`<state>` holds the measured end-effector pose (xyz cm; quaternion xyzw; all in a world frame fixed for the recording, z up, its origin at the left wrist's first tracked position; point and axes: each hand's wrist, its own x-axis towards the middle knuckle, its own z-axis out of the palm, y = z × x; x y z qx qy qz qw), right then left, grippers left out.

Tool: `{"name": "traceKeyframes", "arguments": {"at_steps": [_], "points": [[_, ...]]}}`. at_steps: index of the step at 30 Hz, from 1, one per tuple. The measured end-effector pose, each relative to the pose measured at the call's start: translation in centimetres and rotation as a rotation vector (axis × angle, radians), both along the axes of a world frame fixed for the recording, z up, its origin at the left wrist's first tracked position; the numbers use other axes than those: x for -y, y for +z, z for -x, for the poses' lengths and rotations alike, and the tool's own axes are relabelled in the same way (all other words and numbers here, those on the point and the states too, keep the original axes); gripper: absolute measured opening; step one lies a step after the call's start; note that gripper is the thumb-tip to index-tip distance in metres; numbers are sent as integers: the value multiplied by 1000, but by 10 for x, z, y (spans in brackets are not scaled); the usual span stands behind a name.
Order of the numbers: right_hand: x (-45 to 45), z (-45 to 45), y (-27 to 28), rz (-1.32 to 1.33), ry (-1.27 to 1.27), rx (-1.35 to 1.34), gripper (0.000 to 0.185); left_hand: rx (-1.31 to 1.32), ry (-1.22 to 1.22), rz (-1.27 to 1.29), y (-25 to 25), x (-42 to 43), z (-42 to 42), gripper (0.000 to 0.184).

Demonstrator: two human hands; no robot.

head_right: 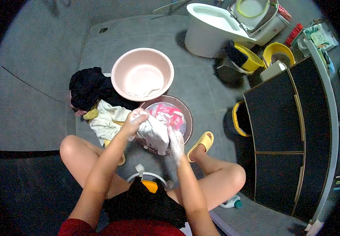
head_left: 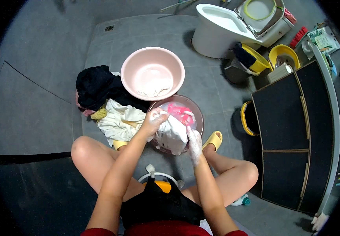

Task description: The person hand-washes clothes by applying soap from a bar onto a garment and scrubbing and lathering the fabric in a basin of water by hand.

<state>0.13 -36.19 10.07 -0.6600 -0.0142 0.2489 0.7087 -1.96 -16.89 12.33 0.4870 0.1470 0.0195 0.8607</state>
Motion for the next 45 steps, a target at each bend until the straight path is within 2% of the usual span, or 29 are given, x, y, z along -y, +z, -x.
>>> {"name": "traceKeyframes", "arguments": {"at_steps": [3, 4, 5, 7, 8, 12, 15, 16, 17, 19, 21, 22, 25, 26, 29, 30, 32, 33, 34, 35, 36, 37, 40, 41, 43, 44, 45], "points": [[-27, 13, 25, -397, -213, -411, 30, 157, 108, -257, 15, 36, 3, 10], [-25, 20, 36, -418, -161, -492, 23, 129, 90, -483, 17, 53, 9, 13], [-26, 22, 16, -456, -240, -531, 20, 101, 70, -709, 18, 69, 18, 16], [-34, 31, 15, -534, -311, -548, 22, 721, 77, -1294, 23, 86, 31, 19], [-39, 34, 15, -571, -345, -557, 23, 700, 96, -1214, 34, 89, 35, 20], [-40, 48, 6, -647, -429, -573, 25, 416, 312, -1390, 9, 66, 6, 19], [-23, 34, -28, -543, -328, -507, 21, 542, 311, -1355, 21, 80, 19, 6], [-20, 35, -30, -561, -338, -526, 18, 708, 335, -1336, 31, 88, 26, 13], [-23, 38, -17, -581, -348, -549, 15, 784, 254, -1196, 22, 99, 31, 6], [-34, 39, 13, -633, -361, -589, 9, 769, 352, -1256, 20, 82, 20, 6], [-37, 44, 19, -626, -292, -549, 11, 440, 287, -1338, -4, 54, 7, 5], [-37, 45, 19, -595, -211, -481, 14, 436, 363, -1431, -11, 54, 3, 8], [-43, 42, 33, -588, -235, -489, 19, 779, 405, -1288, 21, 79, 19, 8], [-43, 45, 32, -596, -239, -494, 20, 750, 298, -1312, 17, 81, 25, 7], [-45, 46, 32, -622, -248, -490, 23, 479, 322, -1247, 0, 58, 11, 6], [-40, 42, 26, -689, -143, -517, 30, 463, 271, -1249, -10, 54, 7, 11], [-36, 28, 32, -643, -77, -629, 30, 356, 228, -1285, -33, 41, -4, 19], [-36, 20, 43, -614, -47, -685, 30, 302, 206, -1296, -24, 37, -7, 23], [-34, 15, 57, -596, -66, -596, 33, 45, 0, -1197, -15, 35, -4, 35], [-31, 7, 50, -572, -214, -508, 31, 105, -149, -1115, -19, 30, -2, 43], [-11, -5, 29, -462, -76, -418, 26, 23, -448, -1054, -14, 27, -1, 38], [-8, -9, 23, -326, -41, -307, 18, -67, -744, -977, -7, 22, 2, 34], [-2, -15, 10, -13, 103, -92, 21, 151, -545, -566, -2, 12, 8, 30], [-1, -16, 11, 75, 157, -34, 24, 35, -541, -479, -5, 6, 6, 28], [0, -10, 10, 64, 134, -29, 23, 85, -233, -114, -13, 0, 9, 16], [4, -10, 11, 83, 135, 20, 24, 77, -189, 108, 4, -7, 7, 14], [6, -9, 10, 101, 133, 71, 24, 98, -163, 141, -4, -14, 4, 13]]}}
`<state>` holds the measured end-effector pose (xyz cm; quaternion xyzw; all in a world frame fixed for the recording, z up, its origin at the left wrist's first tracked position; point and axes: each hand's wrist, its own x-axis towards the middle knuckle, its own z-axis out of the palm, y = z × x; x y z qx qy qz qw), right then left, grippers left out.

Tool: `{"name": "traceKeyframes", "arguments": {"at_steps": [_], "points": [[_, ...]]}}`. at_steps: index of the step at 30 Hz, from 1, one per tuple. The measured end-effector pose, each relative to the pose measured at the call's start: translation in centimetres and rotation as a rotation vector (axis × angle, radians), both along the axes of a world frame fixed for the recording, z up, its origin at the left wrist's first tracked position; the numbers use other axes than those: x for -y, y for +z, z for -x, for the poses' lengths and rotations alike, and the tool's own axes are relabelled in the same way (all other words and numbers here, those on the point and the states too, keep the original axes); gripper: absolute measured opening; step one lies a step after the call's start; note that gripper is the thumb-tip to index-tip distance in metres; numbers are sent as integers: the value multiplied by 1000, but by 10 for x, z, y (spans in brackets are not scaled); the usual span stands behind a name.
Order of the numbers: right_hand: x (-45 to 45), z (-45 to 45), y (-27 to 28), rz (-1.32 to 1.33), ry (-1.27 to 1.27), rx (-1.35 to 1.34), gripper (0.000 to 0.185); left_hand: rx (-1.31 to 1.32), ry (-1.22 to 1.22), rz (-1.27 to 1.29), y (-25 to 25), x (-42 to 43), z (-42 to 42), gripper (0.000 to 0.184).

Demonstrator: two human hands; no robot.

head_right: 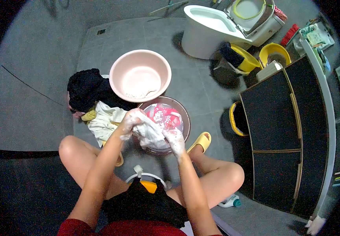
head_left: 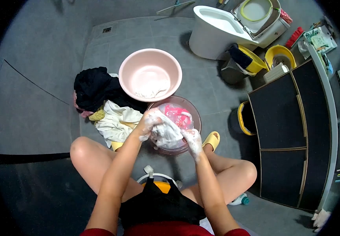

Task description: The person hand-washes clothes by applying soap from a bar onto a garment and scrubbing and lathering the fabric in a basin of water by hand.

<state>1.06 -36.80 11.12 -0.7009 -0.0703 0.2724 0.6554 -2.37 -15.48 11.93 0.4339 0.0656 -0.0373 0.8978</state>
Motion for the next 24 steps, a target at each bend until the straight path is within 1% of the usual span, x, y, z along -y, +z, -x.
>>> {"name": "traceKeyframes", "arguments": {"at_steps": [1, 2, 4, 5, 6, 8, 9, 10, 11, 12, 13, 14, 15, 16, 17, 20, 21, 24], "points": [[0, 2, -1, -29, -26, -41, 18, 4, 43, -39, -2, 1, -2, 17], [-9, 8, 4, -186, -194, -135, 16, 7, 86, -76, -3, 4, -2, 21], [-30, 21, 15, -499, -536, -318, 19, 30, 192, -124, -2, 22, -5, 25], [-23, 18, 6, -501, -506, -418, 26, 41, 244, -149, -1, 33, -7, 28], [-26, 16, 10, -493, -519, -461, 24, 108, 239, -201, 7, 42, -4, 28], [-38, 15, 16, -476, -545, -553, 21, 272, 192, -483, 16, 60, 2, 21], [-41, 17, 11, -466, -539, -560, 26, 324, 193, -703, 11, 74, 8, 16], [-34, 23, -18, -620, -394, -515, 26, 376, 192, -923, 7, 88, 16, 13], [-28, 30, -46, -770, -242, -477, 26, 524, 188, -1096, 20, 97, 25, 10], [-23, 26, -86, -1089, -12, -578, 25, 673, 182, -1266, 35, 101, 32, 7], [-25, 28, -84, -1122, 3, -631, 24, 707, 318, -1319, 20, 102, 29, 6], [-27, 31, -82, -1154, 19, -685, 24, 704, 502, -1423, 10, 92, 20, 7], [-40, 37, -28, -900, -184, -687, 23, 516, 452, -1443, -2, 82, 12, 5], [-52, 41, 11, -638, -381, -679, 23, 328, 395, -1454, -9, 75, 8, 5], [-59, 39, 22, -603, -538, -774, 19, 490, 482, -1514, 16, 78, 10, 5], [-48, 38, 12, -643, -396, -735, 18, 763, 497, -1290, 28, 103, 25, 4], [-42, 40, 6, -654, -346, -727, 18, 780, 531, -1239, 17, 105, 21, 7], [-33, 43, -6, -696, -207, -693, 18, 394, 443, -1370, -1, 72, 3, 12]]}}
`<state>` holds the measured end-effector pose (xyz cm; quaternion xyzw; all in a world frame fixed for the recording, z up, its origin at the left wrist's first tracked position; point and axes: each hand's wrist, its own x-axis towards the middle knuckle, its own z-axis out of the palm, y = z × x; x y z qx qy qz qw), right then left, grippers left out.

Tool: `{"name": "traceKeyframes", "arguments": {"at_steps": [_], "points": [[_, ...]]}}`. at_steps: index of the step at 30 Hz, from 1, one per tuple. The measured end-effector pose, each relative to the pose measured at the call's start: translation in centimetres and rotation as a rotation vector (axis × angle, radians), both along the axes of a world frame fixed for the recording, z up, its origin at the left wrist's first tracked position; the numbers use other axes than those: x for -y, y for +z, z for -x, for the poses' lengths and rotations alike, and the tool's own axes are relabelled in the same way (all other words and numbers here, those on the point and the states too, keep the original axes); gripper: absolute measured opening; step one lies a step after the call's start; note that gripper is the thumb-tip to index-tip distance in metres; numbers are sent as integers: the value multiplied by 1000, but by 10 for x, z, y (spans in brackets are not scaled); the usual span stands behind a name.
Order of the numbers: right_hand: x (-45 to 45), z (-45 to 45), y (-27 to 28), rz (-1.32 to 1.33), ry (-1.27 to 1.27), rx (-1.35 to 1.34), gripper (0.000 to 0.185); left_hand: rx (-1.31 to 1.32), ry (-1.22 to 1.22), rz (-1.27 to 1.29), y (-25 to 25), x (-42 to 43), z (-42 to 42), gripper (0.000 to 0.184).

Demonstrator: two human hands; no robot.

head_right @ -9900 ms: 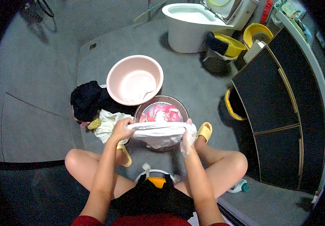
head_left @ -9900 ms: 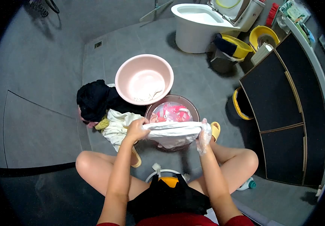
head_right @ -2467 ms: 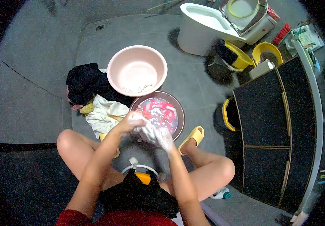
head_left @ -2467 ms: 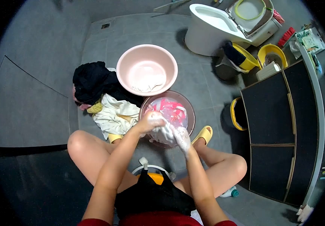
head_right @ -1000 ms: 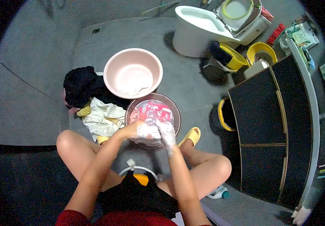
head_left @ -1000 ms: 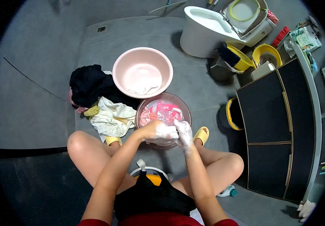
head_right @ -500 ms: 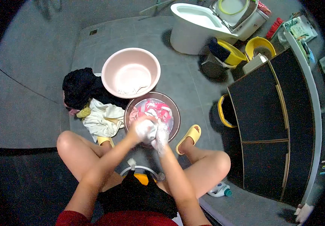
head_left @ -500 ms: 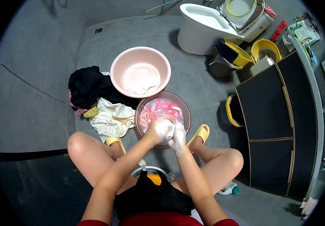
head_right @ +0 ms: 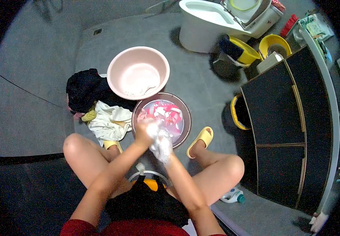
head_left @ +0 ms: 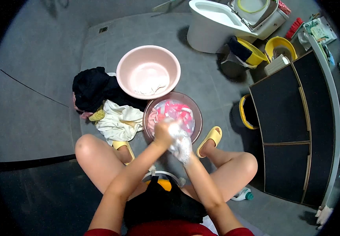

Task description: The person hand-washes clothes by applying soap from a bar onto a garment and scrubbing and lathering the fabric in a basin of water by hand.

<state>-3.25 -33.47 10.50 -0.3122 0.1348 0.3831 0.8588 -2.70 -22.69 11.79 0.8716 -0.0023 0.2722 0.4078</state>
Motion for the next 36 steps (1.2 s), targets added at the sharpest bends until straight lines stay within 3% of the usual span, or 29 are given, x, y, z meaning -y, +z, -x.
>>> {"name": "traceKeyframes", "arguments": {"at_steps": [1, 2, 4, 5, 7, 10, 12, 13, 14, 15, 16, 19, 22, 23, 24, 25, 26, 28, 30, 31, 34, 36], "points": [[-2, 0, -2, 31, -4, 123, 17, -110, 81, 291, -13, -1, -5, 17], [-1, -5, 2, 130, -27, 83, 16, -247, 69, 361, -12, -7, -7, 16], [-3, -18, 11, 318, -70, 3, 13, -280, 55, 289, -10, -7, -3, 15], [-11, -24, 41, 360, -142, 27, 15, -450, -43, 303, -8, -8, -3, 16], [-1, -34, 22, 217, -237, 69, 20, -793, -243, 321, -6, -14, -4, 18], [3, -33, 12, 172, -225, 199, 28, -462, -232, 712, -5, -17, 0, 20], [-1, -28, -6, 197, -230, 339, 30, -476, -197, 1161, 8, -22, -3, 18], [0, -27, -13, 293, -103, 555, 32, -527, -218, 1305, 7, -28, -4, 20], [8, -26, -67, 540, -94, 678, 28, -577, -240, 1447, 5, -35, -4, 22], [14, -27, -70, 585, 35, 791, 26, -540, -257, 1407, 0, -41, -7, 33], [19, -30, -71, 629, 166, 903, 25, -492, -174, 1308, -11, -44, -11, 28], [13, -23, -29, 183, -84, 462, 27, -369, 28, 1084, -21, -45, -17, 17], [-15, -17, 30, 197, -245, 60, 28, -193, 24, 679, 11, -27, -8, 13], [-13, -15, 23, 242, -223, 29, 28, -90, -3, 466, -2, -18, -5, 11], [-6, -16, 8, 130, -171, 75, 27, -18, 3, 119, 1, -3, 2, 11], [4, -18, -9, 16, -117, 121, 27, 90, -121, -75, 4, 12, 12, 10], [7, -17, -14, -50, -101, 117, 27, 207, -194, -119, 21, 26, 20, 12], [6, -13, -18, -137, -106, 54, 28, 189, -172, -10, 19, 28, 17, 10], [-7, -2, -6, -191, -159, -64, 31, -157, -24, -147, 8, 5, 3, 8], [-16, -3, 31, 5, -91, -1, 29, -143, 29, 0, 9, 2, -2, 8], [4, -16, -58, -96, -95, 300, 19, 159, 63, -77, 4, 21, 9, 7], [-2, -12, -42, -6, -190, 142, 21, 250, 3, -108, 6, 34, 17, 8]]}}
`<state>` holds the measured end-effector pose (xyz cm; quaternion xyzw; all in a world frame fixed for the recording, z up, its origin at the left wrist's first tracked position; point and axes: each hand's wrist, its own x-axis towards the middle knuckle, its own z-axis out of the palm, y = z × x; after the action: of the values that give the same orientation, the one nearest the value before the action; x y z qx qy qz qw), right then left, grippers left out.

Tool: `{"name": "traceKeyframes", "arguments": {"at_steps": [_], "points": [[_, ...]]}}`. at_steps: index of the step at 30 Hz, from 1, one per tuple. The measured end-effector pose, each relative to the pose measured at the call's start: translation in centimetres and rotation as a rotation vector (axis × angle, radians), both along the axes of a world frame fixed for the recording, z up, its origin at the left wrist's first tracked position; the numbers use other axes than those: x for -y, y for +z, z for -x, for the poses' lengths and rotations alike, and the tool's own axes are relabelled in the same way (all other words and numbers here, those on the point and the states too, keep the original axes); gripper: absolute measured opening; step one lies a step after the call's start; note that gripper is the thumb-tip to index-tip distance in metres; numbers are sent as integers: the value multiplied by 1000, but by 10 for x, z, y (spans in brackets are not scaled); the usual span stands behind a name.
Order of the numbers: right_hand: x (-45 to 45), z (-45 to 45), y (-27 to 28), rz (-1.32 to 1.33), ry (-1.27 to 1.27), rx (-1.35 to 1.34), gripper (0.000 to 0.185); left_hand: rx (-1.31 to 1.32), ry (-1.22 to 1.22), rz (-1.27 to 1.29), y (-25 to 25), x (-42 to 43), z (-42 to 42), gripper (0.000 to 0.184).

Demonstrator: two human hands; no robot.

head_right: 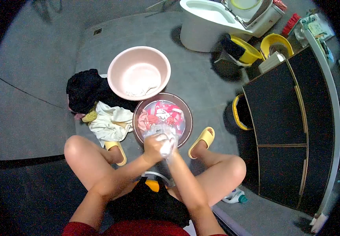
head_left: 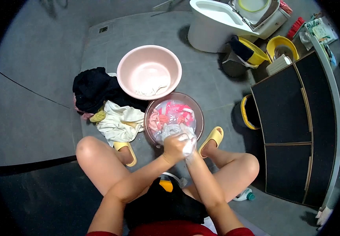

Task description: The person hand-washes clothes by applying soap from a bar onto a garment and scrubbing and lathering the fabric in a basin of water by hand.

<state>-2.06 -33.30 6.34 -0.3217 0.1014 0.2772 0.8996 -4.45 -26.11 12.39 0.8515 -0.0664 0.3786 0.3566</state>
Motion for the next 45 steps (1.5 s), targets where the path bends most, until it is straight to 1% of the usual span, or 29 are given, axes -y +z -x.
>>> {"name": "traceKeyframes", "arguments": {"at_steps": [2, 3, 4, 6, 9, 12, 13, 14, 15, 16, 18, 19, 20, 21, 23, 25, 26, 27, 28, 30, 32, 34, 36, 38, 40, 41, 42, 44, 45], "points": [[-6, 12, 34, 67, -101, -173, 24, 133, -76, 41, 4, -19, -14, 8], [-7, 17, 64, 186, 1, -150, 6, -86, -1, -15, 8, -35, -15, 9], [2, 22, 42, -241, 196, 18, 8, -142, 106, 37, 2, -44, -26, 10], [-19, 16, 74, 197, 36, -125, 12, -189, 171, 127, -3, -37, -21, 12], [2, -5, -13, -38, 32, 174, 17, -148, -17, 124, 9, -11, 2, 9], [-17, 16, 42, 211, -205, -267, 17, -133, -3, 155, 12, -17, -1, 16], [-17, 23, 77, 339, 33, -229, 25, -286, 26, 250, 10, -26, -5, 17], [-12, 23, 64, 376, 181, -144, 31, -429, 56, 340, 6, -40, -16, 18], [-7, 24, 51, 411, 323, -45, 39, -667, -22, 771, -3, -55, -29, 24], [-14, 23, 57, 346, 254, -79, 44, -921, -77, 1221, -3, -68, -36, 28], [-11, 13, 71, 321, 260, 133, 51, -987, -124, 1817, 12, -77, -36, 32], [-8, 11, 62, 479, 347, 286, 49, -986, -192, 1776, 0, -80, -34, 34], [-9, 3, 93, 722, 690, 503, 42, -894, -239, 1776, 0, -77, -32, 34], [-11, 2, 80, 757, 470, 786, 36, -800, -294, 1770, 2, -71, -33, 35], [-12, -3, 66, 754, 224, 816, 31, -686, -357, 1679, 4, -63, -36, 36], [-1, -1, 58, 678, 205, 325, 33, -757, -502, 1455, -17, -59, -35, 49], [1, -4, 59, 471, 127, 64, 39, -813, -539, 965, -18, -61, -25, 55], [5, -10, 59, 328, 85, -9, 42, -780, -519, 490, -17, -63, -15, 62], [10, -16, 59, 184, 43, -80, 45, -707, -550, 535, -33, -59, -15, 50], [14, -25, 70, 56, -7, -85, 50, -1036, -426, 637, -81, -69, -17, 40], [21, -31, 64, 136, -86, -40, 48, -716, -128, 726, -137, -65, -32, 33], [29, -35, 58, 188, -91, -81, 45, -663, -50, 1125, -73, -67, -29, 29], [32, -36, 50, 178, -58, -133, 43, -577, 37, 1188, -58, -61, -34, 33], [24, -34, 42, 104, 20, -190, 41, -583, -51, 1152, -37, -41, -29, 45], [9, -27, 39, 92, 33, -215, 38, -502, 34, 647, -40, -13, -17, 41], [6, -22, 38, 99, 29, -217, 37, -576, -1, 559, -32, 1, -8, 28], [2, -16, 37, 107, 25, -220, 36, -304, -69, 273, -20, 11, -2, 21], [-2, -3, 38, 125, 19, -227, 34, -197, -75, 206, -12, 9, 0, 16], [-5, 3, 38, 132, 13, -233, 33, -415, 8, 288, -26, 1, -7, 16]]}}
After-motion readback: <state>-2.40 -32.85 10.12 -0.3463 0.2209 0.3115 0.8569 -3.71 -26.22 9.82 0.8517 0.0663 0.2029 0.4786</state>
